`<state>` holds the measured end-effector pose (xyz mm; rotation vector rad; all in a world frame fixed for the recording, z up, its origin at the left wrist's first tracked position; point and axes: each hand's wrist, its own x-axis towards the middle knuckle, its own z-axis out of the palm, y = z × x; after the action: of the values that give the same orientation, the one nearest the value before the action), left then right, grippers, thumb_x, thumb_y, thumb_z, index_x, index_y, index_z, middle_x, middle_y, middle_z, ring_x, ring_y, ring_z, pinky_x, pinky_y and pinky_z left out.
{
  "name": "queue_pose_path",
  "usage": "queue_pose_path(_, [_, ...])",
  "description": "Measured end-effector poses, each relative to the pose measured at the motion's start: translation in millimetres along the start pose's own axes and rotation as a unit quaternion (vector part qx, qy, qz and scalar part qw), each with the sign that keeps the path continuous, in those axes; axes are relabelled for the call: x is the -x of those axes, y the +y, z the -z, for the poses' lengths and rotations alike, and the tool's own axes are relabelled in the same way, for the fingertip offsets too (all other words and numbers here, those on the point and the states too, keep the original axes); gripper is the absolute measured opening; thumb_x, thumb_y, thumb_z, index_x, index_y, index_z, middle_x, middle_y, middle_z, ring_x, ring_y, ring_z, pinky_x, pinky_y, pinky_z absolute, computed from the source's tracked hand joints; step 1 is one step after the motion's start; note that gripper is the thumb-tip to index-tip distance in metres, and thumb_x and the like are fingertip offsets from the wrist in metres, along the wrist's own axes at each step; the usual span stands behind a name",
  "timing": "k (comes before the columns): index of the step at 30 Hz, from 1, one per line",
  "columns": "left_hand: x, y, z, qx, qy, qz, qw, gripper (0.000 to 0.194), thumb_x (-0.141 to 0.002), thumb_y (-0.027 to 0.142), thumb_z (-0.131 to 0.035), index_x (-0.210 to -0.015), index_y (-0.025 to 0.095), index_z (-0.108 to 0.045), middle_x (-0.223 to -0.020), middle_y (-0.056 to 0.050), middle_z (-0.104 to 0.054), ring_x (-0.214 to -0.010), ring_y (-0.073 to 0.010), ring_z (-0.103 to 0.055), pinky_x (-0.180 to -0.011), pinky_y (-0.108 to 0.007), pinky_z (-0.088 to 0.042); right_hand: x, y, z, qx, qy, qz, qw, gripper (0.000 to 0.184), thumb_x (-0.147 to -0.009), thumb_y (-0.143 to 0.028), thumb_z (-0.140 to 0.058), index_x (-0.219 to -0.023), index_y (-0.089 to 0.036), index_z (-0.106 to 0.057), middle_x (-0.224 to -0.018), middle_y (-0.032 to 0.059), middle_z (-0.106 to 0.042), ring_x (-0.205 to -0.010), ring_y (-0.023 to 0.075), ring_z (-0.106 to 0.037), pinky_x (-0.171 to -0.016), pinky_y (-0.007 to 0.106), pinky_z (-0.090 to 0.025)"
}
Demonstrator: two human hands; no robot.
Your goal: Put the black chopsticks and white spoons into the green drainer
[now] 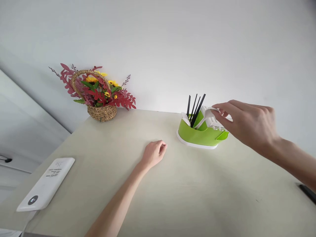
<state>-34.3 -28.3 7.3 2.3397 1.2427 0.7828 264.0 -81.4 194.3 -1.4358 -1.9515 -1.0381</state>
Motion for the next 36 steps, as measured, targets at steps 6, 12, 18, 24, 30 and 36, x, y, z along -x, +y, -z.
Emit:
queue_pose_path(6, [0.3, 1.1, 0.6, 0.0, -0.005, 0.005, 1.0, 0.022, -0.103, 0.03, -0.05, -0.086, 0.023, -0.062, -0.074, 0.001, -0.07, -0.063, -0.0146, -0.059, -0.067, -0.028, -0.04, 12.8, 3.0, -29.4, -0.03, -0.021, 0.045, 0.998, 0.027, -0.106, -0.034, -0.057, -0.093, -0.023, -0.077, -0.08, 0.0021, -0.076, -0.073, 0.0172, -0.065, -0.064, 0.03, -0.037])
queue_pose_path(12, [1.1, 0.6, -0.2, 0.001, -0.001, 0.003, 1.0, 0.023, -0.104, 0.03, -0.05, -0.087, 0.023, -0.063, -0.075, 0.0, -0.07, -0.064, -0.0149, -0.06, -0.068, -0.028, -0.041, 17.7, -0.9, -44.1, -0.023, -0.024, 0.088, 0.996, 0.024, -0.105, -0.026, -0.056, -0.089, -0.024, -0.075, -0.087, 0.0042, -0.076, -0.092, 0.0235, -0.068, -0.085, 0.038, -0.045])
queue_pose_path(18, [1.2, 2.2, 0.7, -0.002, -0.003, 0.003, 1.0, 0.022, -0.103, 0.03, -0.05, -0.087, 0.023, -0.062, -0.074, 0.001, -0.069, -0.064, -0.0149, -0.06, -0.068, -0.029, -0.041, 19.8, -12.7, -47.5, -0.041, -0.017, 0.131, 0.99, 0.018, -0.102, -0.022, -0.061, -0.09, -0.022, -0.074, -0.106, 0.0076, -0.077, -0.101, 0.0254, -0.067, -0.091, 0.041, -0.046])
queue_pose_path(24, [0.0, 1.3, 0.0, -0.005, -0.001, -0.002, 1.0, 0.021, -0.103, 0.028, -0.051, -0.086, 0.023, -0.061, -0.074, 0.002, -0.069, -0.063, -0.0142, -0.059, -0.07, -0.029, -0.042, 29.4, -14.9, -54.2, -0.075, -0.054, 0.131, 0.987, 0.017, -0.103, -0.026, -0.06, -0.096, -0.022, -0.075, -0.112, 0.0102, -0.075, -0.11, 0.0298, -0.067, -0.097, 0.047, -0.048])
queue_pose_path(30, [0.3, -0.1, -1.3, -0.01, -0.003, -0.006, 1.0, 0.019, -0.103, 0.028, -0.051, -0.088, 0.023, -0.061, -0.075, 0.002, -0.069, -0.065, -0.0146, -0.06, -0.072, -0.03, -0.043, 43.8, -11.5, -54.5, -0.09, -0.103, 0.052, 0.989, 0.051, -0.103, -0.047, -0.06, -0.144, -0.017, -0.059, -0.147, 0.0208, -0.061, -0.138, 0.0401, -0.056, -0.11, 0.057, -0.047])
queue_pose_path(36, [0.5, 1.7, -0.7, -0.013, -0.004, 0.001, 1.0, 0.021, -0.104, 0.029, -0.05, -0.089, 0.023, -0.062, -0.077, 0.002, -0.07, -0.068, -0.0148, -0.061, -0.075, -0.03, -0.044, 63.3, -5.8, -49.4, -0.091, -0.118, 0.018, 0.989, 0.068, -0.107, -0.041, -0.051, -0.167, -0.017, -0.03, -0.16, 0.0188, -0.052, -0.148, 0.0367, -0.05, -0.122, 0.057, -0.038])
